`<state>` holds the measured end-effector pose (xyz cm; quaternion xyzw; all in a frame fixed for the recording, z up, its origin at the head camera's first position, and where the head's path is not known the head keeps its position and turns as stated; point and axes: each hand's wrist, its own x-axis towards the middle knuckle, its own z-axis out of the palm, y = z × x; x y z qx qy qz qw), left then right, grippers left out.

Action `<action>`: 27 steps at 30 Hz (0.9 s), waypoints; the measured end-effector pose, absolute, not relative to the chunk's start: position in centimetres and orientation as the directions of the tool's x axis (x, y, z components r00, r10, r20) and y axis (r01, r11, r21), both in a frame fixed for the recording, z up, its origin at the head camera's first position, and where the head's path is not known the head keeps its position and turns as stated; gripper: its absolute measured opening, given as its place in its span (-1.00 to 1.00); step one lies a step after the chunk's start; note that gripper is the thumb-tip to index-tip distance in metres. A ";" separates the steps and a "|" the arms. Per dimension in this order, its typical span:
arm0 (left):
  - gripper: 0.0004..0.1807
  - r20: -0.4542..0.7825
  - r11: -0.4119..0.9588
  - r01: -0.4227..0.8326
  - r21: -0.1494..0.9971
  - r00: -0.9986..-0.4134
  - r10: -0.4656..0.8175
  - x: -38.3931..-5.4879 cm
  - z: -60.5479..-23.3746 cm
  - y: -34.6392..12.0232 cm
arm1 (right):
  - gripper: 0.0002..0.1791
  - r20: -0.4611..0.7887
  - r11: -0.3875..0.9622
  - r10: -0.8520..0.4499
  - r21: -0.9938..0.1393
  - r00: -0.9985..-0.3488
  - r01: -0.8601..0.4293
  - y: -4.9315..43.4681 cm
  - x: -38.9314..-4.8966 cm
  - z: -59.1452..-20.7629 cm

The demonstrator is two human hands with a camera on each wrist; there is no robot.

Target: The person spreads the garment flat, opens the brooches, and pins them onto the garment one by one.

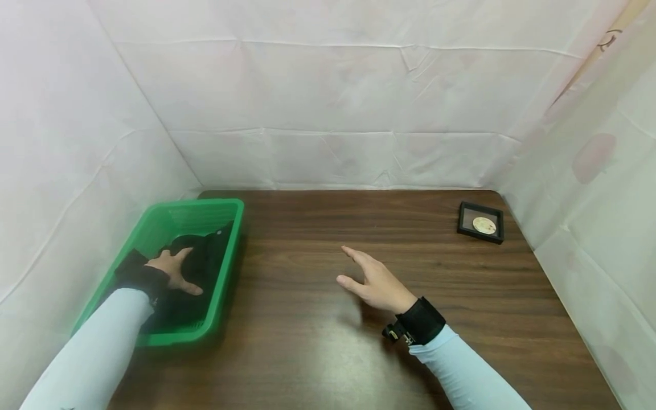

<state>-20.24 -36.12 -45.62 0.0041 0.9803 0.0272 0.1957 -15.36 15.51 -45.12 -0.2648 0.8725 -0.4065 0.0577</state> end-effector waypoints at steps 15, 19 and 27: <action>0.65 -0.460 0.992 -0.040 0.119 -0.888 0.019 -22.2 -47.3 -37.3 | -0.30 0.117 0.521 -0.521 -0.741 -0.846 -0.424 15.3 -15.1 -46.0; 0.60 -0.453 0.989 -0.023 0.148 -0.890 0.047 -21.9 -47.3 -37.5 | -0.30 0.123 0.525 -0.524 -0.732 -0.843 -0.433 15.3 -15.0 -46.2; 0.22 -0.393 0.979 0.069 0.191 -0.909 0.141 -21.8 -47.5 -37.9 | -0.31 0.118 0.516 -0.525 -0.744 -0.843 -0.425 15.2 -15.0 -46.5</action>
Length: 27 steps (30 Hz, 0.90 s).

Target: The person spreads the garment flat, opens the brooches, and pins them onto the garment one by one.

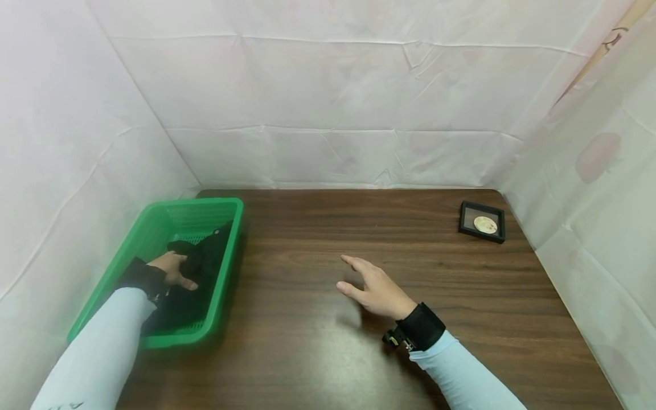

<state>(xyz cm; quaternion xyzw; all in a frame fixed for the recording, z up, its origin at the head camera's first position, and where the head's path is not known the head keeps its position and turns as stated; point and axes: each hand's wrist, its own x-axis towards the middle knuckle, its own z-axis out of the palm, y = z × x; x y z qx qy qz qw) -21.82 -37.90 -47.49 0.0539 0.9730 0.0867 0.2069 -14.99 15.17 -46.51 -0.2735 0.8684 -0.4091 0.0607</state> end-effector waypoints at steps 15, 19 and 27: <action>-0.06 -0.365 0.972 0.136 0.190 -0.910 0.199 -20.7 -45.3 -37.6 | -0.32 0.115 0.518 -0.519 -0.746 -0.847 -0.419 15.2 -14.7 -46.8; -0.10 -0.345 0.968 0.156 0.199 -0.913 0.218 -20.6 -44.0 -37.4 | -0.33 0.117 0.522 -0.517 -0.742 -0.848 -0.421 15.2 -14.6 -46.7; -0.14 -0.270 0.952 0.190 0.239 -0.929 0.253 -20.5 -39.9 -37.0 | -0.32 0.115 0.527 -0.516 -0.739 -0.849 -0.420 15.4 -14.6 -46.6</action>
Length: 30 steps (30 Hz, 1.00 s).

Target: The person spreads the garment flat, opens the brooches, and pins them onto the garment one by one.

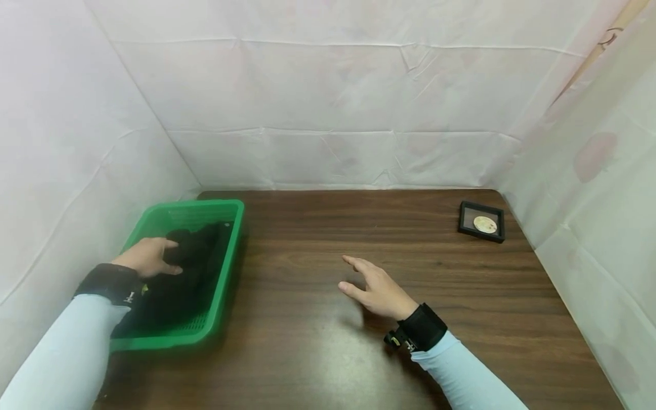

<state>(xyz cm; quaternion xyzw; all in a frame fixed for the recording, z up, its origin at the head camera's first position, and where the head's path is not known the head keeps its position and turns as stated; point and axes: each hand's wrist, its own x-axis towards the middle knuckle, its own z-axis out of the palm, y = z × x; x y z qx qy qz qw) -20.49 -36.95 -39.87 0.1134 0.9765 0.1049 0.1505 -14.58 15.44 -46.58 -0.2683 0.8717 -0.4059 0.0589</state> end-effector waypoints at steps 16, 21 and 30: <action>-0.21 -0.125 0.942 0.251 0.225 -0.951 0.283 -19.1 -31.7 -35.6 | -0.32 0.118 0.507 -0.526 -0.752 -0.842 -0.422 15.7 -14.5 -46.8; -0.35 -0.008 0.929 0.313 0.197 -0.947 0.321 -18.6 -29.7 -35.2 | -0.31 0.121 0.502 -0.526 -0.755 -0.842 -0.422 15.7 -14.5 -46.8; -0.60 0.198 0.883 0.434 0.179 -0.895 0.400 -17.2 -26.8 -31.8 | -0.24 0.115 0.489 -0.518 -0.773 -0.847 -0.404 15.4 -14.7 -46.0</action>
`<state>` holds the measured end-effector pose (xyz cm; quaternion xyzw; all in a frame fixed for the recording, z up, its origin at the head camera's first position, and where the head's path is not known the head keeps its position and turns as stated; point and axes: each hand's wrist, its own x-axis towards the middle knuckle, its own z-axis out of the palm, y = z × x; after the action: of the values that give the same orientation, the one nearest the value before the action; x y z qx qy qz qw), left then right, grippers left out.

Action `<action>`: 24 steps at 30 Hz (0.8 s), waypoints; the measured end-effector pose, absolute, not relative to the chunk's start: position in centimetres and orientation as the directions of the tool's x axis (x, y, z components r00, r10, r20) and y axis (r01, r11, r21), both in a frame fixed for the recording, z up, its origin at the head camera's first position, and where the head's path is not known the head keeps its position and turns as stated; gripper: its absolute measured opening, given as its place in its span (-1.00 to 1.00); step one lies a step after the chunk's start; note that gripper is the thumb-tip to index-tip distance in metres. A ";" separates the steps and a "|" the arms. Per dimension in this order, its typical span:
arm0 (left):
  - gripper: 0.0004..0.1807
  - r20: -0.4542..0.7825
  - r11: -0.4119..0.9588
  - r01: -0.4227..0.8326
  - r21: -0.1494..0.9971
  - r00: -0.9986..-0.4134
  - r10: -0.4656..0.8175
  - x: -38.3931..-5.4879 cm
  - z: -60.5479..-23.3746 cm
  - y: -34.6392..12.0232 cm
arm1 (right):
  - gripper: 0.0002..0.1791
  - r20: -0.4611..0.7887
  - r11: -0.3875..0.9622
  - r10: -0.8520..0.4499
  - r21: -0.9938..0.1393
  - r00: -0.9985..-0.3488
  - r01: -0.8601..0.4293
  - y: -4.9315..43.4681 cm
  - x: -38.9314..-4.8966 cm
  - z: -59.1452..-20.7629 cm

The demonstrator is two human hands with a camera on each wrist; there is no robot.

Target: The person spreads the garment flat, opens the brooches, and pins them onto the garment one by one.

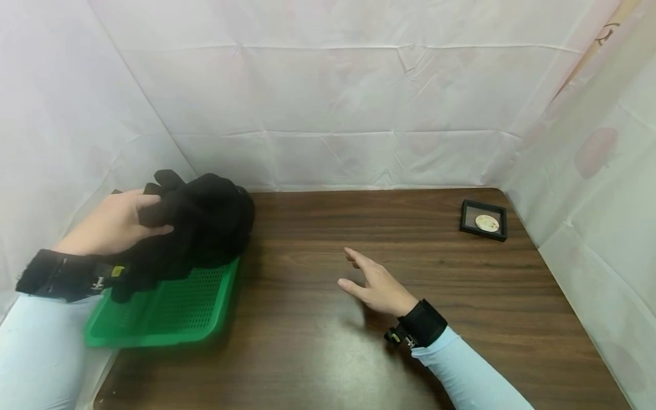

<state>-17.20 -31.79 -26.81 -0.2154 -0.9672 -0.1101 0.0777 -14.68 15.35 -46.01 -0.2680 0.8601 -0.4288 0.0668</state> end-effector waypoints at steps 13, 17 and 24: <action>-0.71 0.362 0.752 0.644 0.141 -0.740 0.566 -16.6 -24.7 -25.0 | -0.11 0.216 0.395 -0.466 -0.817 -0.858 -0.420 14.1 -15.0 -44.2; -0.72 0.387 0.697 0.702 0.148 -0.689 0.612 -16.8 -24.8 -22.9 | -0.08 0.246 0.301 -0.446 -0.864 -0.861 -0.403 13.6 -15.2 -43.4; -0.72 0.447 0.600 0.774 0.201 -0.618 0.647 -17.1 -25.9 -18.3 | 0.03 0.304 0.087 -0.418 -0.925 -0.856 -0.371 13.2 -15.6 -41.8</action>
<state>-17.12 -18.31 -25.91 -0.4044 -0.8789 -0.1908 0.1663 -15.58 13.17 -41.81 -0.2675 0.7371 -0.6203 0.0189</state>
